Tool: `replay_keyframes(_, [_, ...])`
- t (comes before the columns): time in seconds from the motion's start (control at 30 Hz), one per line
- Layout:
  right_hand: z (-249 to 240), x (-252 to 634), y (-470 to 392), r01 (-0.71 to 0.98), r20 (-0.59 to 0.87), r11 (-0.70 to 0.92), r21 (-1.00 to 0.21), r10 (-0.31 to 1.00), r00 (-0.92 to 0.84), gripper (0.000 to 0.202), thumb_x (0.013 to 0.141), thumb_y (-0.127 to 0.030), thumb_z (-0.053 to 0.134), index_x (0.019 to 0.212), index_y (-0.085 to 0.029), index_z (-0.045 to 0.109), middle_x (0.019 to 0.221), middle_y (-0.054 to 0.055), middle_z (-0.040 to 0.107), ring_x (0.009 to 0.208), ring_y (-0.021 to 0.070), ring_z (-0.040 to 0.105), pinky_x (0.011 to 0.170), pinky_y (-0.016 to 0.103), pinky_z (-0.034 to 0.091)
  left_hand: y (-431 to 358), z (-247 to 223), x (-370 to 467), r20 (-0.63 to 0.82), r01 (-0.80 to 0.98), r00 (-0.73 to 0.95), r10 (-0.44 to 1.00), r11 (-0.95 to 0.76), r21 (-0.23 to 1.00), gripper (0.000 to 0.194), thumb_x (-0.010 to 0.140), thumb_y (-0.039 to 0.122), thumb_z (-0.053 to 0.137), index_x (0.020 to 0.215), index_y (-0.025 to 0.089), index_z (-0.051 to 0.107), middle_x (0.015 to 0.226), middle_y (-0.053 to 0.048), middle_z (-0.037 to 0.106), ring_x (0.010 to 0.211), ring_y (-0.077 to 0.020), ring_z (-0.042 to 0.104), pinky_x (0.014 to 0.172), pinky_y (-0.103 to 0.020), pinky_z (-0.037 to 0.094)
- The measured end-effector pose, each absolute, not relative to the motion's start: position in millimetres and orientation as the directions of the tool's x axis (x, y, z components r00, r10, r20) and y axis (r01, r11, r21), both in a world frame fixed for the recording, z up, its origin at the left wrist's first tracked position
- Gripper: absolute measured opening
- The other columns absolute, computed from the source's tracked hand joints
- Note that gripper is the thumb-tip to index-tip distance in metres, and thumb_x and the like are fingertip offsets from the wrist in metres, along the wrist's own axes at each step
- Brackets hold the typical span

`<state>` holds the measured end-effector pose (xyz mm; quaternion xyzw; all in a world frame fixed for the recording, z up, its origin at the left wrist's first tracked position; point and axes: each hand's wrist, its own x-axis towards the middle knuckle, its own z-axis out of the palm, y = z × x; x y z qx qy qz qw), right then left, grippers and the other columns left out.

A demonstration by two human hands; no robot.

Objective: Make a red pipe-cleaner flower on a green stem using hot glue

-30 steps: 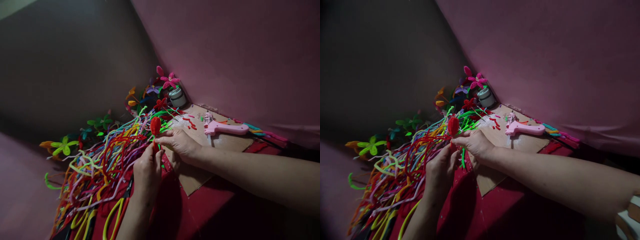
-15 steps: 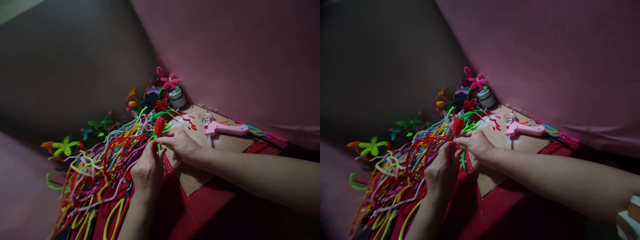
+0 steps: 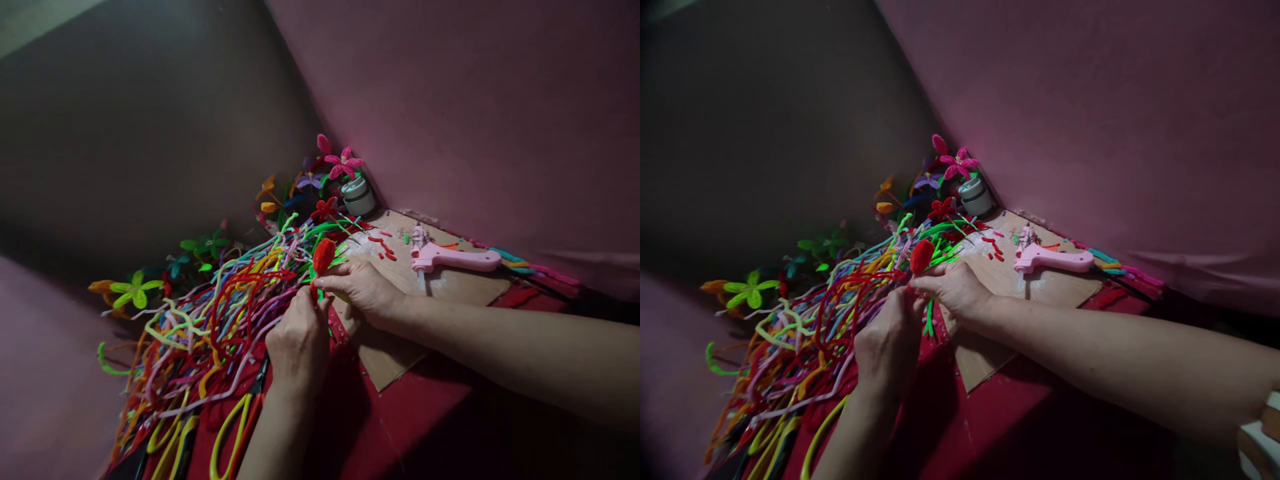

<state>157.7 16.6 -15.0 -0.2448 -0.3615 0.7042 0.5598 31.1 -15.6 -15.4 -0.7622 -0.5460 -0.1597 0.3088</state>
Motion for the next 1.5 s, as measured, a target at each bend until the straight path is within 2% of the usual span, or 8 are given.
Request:
replay_keyframes(0.27, [-17,159,16,-0.574,0.081,-0.095,-0.813,0.959,-0.273,0.008,0.06,-0.018,0.071,0.059,-0.012,0.066,0.061,0.001,0.063,0.062,0.0112,0.054,0.065,0.026,0.042,-15,-13,27,0.565,0.934,0.355,0.745,-0.303,-0.188,0.022,0.085,0.017,0.04,0.088,0.015,0.061,0.062,-0.005,0.058,0.05,-0.0144,0.051,0.045,-0.024,0.024])
replay_keyframes(0.43, [-15,158,17,-0.604,0.143,-0.075,-0.794,0.941,-0.306,0.005,0.062,-0.016,0.067,0.062,-0.012,0.066,0.063,0.0,0.062,0.064,0.0102,0.053,0.067,0.026,0.041,-11,-15,26,0.565,0.855,0.17,0.808,-0.406,0.324,0.015,0.084,0.024,0.046,0.08,0.018,0.06,0.057,0.001,0.053,0.047,-0.0095,0.044,0.049,-0.021,0.032])
replay_keyframes(0.57, [-15,158,18,-0.643,0.158,-0.098,-0.759,0.931,-0.329,0.001,0.062,-0.013,0.064,0.062,-0.012,0.064,0.059,-0.002,0.059,0.056,0.0084,0.05,0.058,0.023,0.038,-16,-7,33,0.294,0.527,0.024,0.956,-0.262,0.809,0.021,0.084,0.033,0.05,0.071,0.017,0.056,0.05,0.005,0.043,0.041,-0.006,0.036,0.041,-0.017,0.029])
replay_keyframes(0.7, [-18,160,22,-0.651,0.106,-0.202,-0.732,0.91,-0.401,0.006,0.062,-0.014,0.067,0.066,-0.012,0.064,0.06,-0.002,0.059,0.055,0.0083,0.051,0.053,0.022,0.035,-17,1,36,0.087,0.206,0.041,0.995,-0.094,0.974,0.019,0.08,0.032,0.058,0.07,0.015,0.055,0.048,0.006,0.041,0.037,-0.0028,0.031,0.035,-0.013,0.022])
replay_keyframes(1.0, [-27,162,31,-0.634,0.178,-0.325,-0.702,0.782,-0.598,0.017,0.061,-0.02,0.075,0.073,-0.013,0.065,0.059,-0.002,0.061,0.054,0.0079,0.053,0.057,0.023,0.035,-11,-8,22,-0.04,-0.323,0.485,0.874,0.221,0.92,0.02,0.084,0.034,0.051,0.077,0.017,0.058,0.041,0.01,0.032,0.028,-0.0009,0.008,0.025,-0.013,0.019])
replay_keyframes(1.17, [-28,159,29,-0.695,0.156,-0.249,-0.675,0.872,-0.464,0.019,0.057,-0.017,0.077,0.067,-0.011,0.063,0.06,-0.001,0.061,0.056,0.0085,0.054,0.06,0.024,0.038,-12,-6,25,0.008,0.088,0.321,0.947,-0.038,0.995,0.025,0.085,0.037,0.048,0.073,0.017,0.056,0.043,0.006,0.041,0.032,-0.0047,0.028,0.033,-0.016,0.026])
replay_keyframes(1.33, [-26,158,27,-0.655,0.057,-0.223,-0.722,0.924,-0.378,0.02,0.056,-0.022,0.076,0.069,-0.011,0.063,0.058,0.0,0.062,0.049,0.0095,0.052,0.05,0.023,0.037,-12,-15,30,0.464,0.675,0.121,0.877,-0.416,0.61,0.011,0.079,0.026,0.055,0.083,0.018,0.061,0.062,0.0,0.057,0.052,-0.01,0.049,0.053,-0.022,0.036])
replay_keyframes(1.5, [-22,157,23,-0.679,0.067,-0.2,-0.706,0.936,-0.345,0.021,0.053,-0.02,0.078,0.066,-0.012,0.063,0.059,-0.001,0.061,0.055,0.0097,0.055,0.055,0.023,0.041,-10,-19,28,0.438,0.647,0.066,0.897,-0.373,0.665,0.015,0.083,0.028,0.049,0.076,0.019,0.059,0.051,0.004,0.046,0.043,-0.0081,0.041,0.048,-0.021,0.033])
